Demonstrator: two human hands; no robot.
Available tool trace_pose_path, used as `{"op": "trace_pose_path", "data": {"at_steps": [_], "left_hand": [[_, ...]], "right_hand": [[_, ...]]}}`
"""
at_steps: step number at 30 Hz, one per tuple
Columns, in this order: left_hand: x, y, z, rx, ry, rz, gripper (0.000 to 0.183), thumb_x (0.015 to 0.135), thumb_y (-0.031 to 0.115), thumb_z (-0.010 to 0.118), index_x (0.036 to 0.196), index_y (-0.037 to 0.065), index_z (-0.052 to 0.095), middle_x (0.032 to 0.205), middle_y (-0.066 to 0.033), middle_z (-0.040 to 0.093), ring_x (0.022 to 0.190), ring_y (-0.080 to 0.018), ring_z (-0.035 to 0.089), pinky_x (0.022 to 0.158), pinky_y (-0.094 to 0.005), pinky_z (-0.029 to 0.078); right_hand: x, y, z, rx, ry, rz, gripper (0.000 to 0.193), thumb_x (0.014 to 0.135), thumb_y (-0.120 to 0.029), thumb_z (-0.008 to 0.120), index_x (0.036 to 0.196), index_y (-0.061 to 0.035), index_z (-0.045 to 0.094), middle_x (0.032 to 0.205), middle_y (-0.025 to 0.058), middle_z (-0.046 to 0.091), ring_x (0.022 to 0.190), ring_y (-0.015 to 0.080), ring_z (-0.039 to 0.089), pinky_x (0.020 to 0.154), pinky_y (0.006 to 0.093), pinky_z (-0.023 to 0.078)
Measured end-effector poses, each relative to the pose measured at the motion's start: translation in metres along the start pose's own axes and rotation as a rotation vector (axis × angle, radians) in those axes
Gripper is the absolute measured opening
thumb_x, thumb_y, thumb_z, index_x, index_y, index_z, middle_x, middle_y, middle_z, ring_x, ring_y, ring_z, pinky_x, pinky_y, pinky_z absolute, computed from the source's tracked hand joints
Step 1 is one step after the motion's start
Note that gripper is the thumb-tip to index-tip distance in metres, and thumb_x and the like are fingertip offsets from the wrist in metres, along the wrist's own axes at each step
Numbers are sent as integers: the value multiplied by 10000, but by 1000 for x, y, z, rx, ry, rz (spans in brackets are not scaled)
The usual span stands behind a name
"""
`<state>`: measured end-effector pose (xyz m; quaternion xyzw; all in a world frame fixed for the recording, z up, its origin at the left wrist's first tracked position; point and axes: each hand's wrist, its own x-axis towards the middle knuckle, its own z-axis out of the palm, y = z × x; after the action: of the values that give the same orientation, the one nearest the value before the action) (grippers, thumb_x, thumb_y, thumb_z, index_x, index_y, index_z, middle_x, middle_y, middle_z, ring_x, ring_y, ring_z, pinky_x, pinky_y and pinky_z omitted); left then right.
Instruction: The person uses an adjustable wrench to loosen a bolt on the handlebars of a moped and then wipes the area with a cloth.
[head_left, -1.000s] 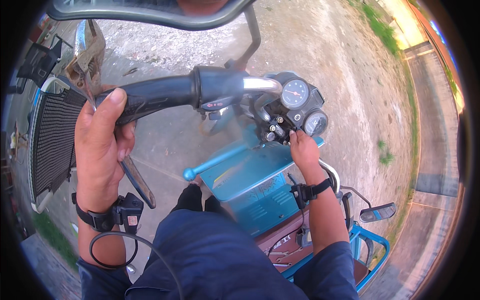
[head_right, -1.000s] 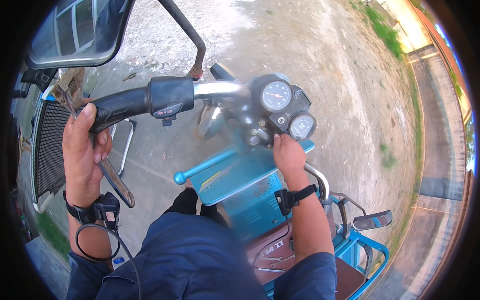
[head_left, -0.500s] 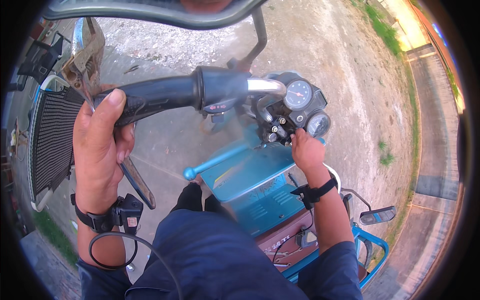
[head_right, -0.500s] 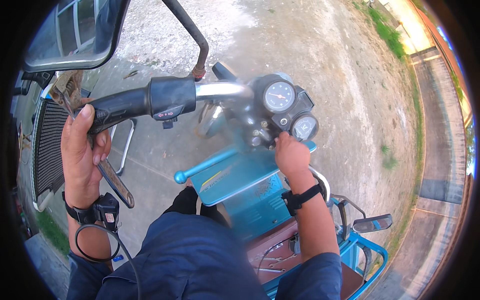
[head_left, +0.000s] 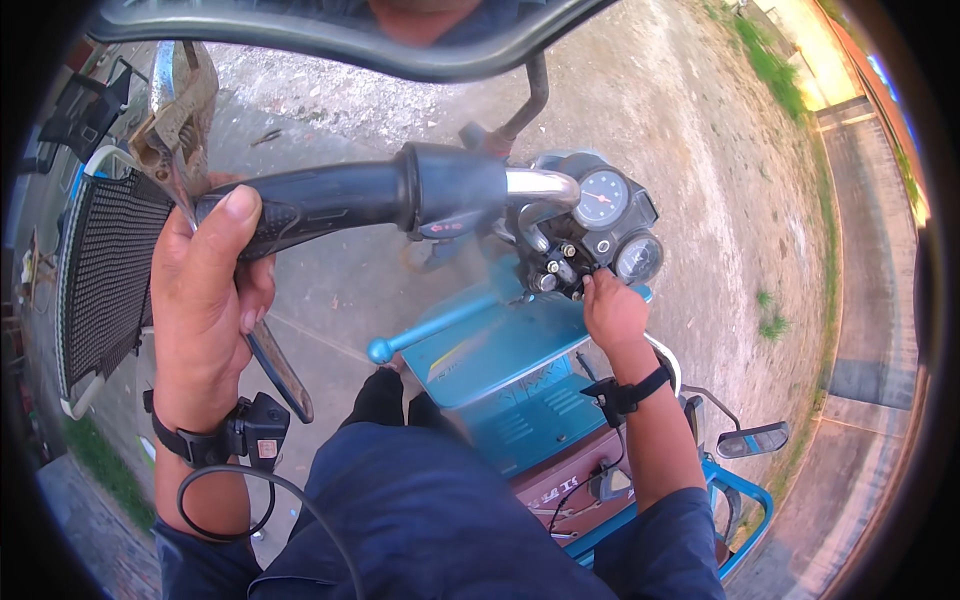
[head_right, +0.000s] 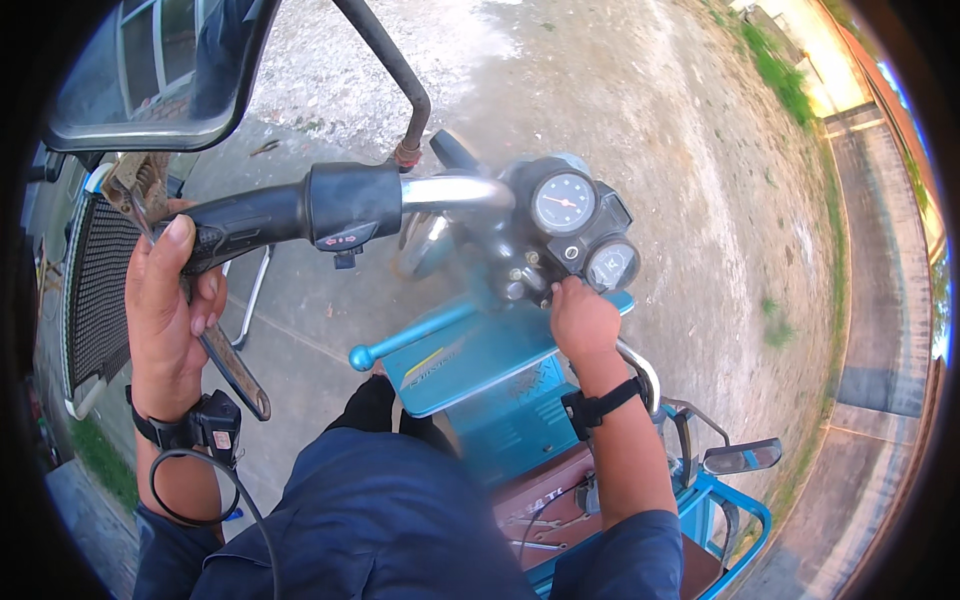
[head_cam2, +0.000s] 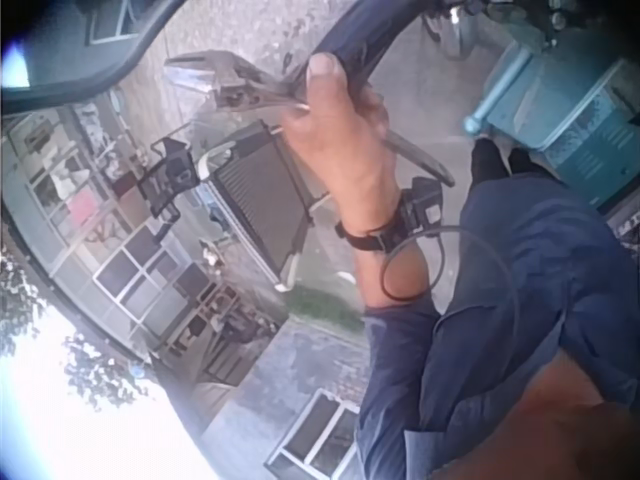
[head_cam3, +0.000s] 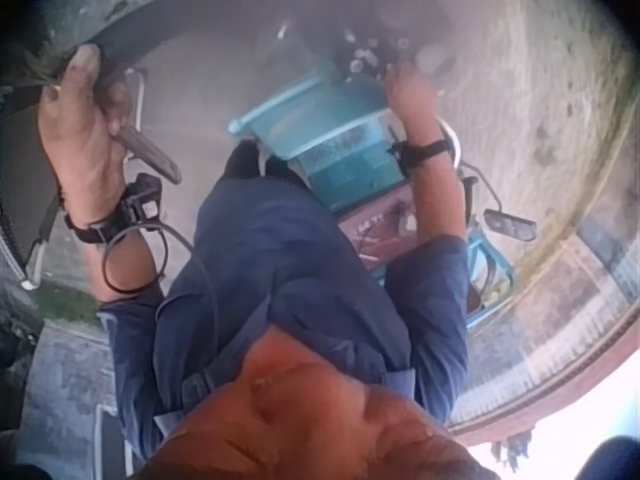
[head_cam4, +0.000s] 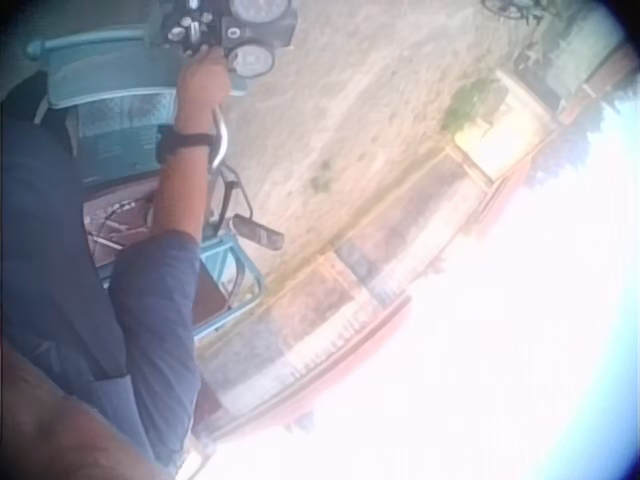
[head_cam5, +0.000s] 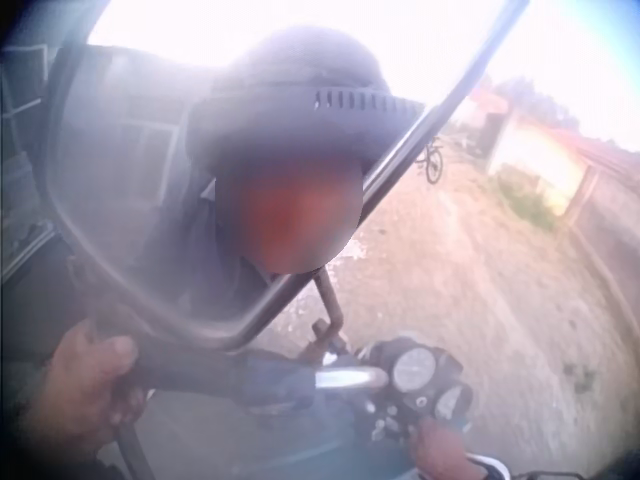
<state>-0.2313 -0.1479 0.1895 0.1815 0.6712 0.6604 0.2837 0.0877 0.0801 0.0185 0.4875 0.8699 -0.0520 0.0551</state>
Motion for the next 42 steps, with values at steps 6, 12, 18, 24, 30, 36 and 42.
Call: {"op": "trace_pose_path", "data": {"at_steps": [6, 12, 18, 24, 30, 36, 42], "left_hand": [[-1, -1, 1, 34, 36, 4, 365, 967, 376, 580, 1122, 47, 540, 601, -5, 501, 377, -43, 328, 379, -191, 275], [-1, 1, 2, -20, -6, 2, 319, 941, 322, 625, 1071, 40, 554, 605, -9, 516, 403, -50, 378, 376, -196, 284], [0, 2, 1, 32, 4, 13, 322, 961, 356, 585, 1039, 44, 563, 585, 2, 498, 385, -46, 349, 376, -190, 275], [0, 0, 0, 42, -5, 18, 341, 973, 377, 568, 1017, 39, 565, 579, 8, 488, 377, -40, 333, 380, -185, 273], [0, -1, 1, 8, 2, 15, 350, 951, 366, 604, 1068, 40, 555, 592, -7, 509, 385, -47, 347, 376, -188, 277], [0, 0, -1, 9, -10, 4, 361, 948, 370, 609, 1082, 40, 553, 597, -8, 512, 387, -44, 348, 375, -185, 276], [-1, 1, -4, 15, -8, -4, 346, 935, 356, 627, 1072, 46, 557, 587, -2, 516, 395, -44, 366, 374, -189, 282]], "right_hand": [[0, -11, 2, 87, -11, 116, 361, 1005, -333, 434, 904, -34, 609, 856, 220, 685, 807, 429, 663, 720, 534, 518], [-2, -6, 21, 263, 74, 269, 393, 1005, -339, 423, 900, -25, 635, 894, 248, 683, 832, 461, 645, 755, 554, 496], [-22, -4, 7, 242, 35, 99, 338, 963, -349, 555, 884, -22, 592, 824, 221, 663, 775, 436, 634, 664, 526, 488], [-23, -5, 8, -20, 24, -138, 270, 952, -335, 567, 885, -74, 561, 799, 149, 671, 702, 357, 666, 601, 476, 514], [-21, -16, 10, 5, -63, -63, 341, 982, -358, 503, 863, -58, 613, 820, 187, 679, 761, 396, 667, 667, 497, 525], [-25, -22, 31, 507, 45, 350, 474, 992, -421, 436, 891, -8, 646, 927, 262, 671, 865, 482, 623, 778, 570, 478], [-28, -14, 8, 114, 153, -34, 365, 962, -390, 532, 957, -37, 624, 836, 176, 683, 807, 402, 668, 675, 484, 533]]}}
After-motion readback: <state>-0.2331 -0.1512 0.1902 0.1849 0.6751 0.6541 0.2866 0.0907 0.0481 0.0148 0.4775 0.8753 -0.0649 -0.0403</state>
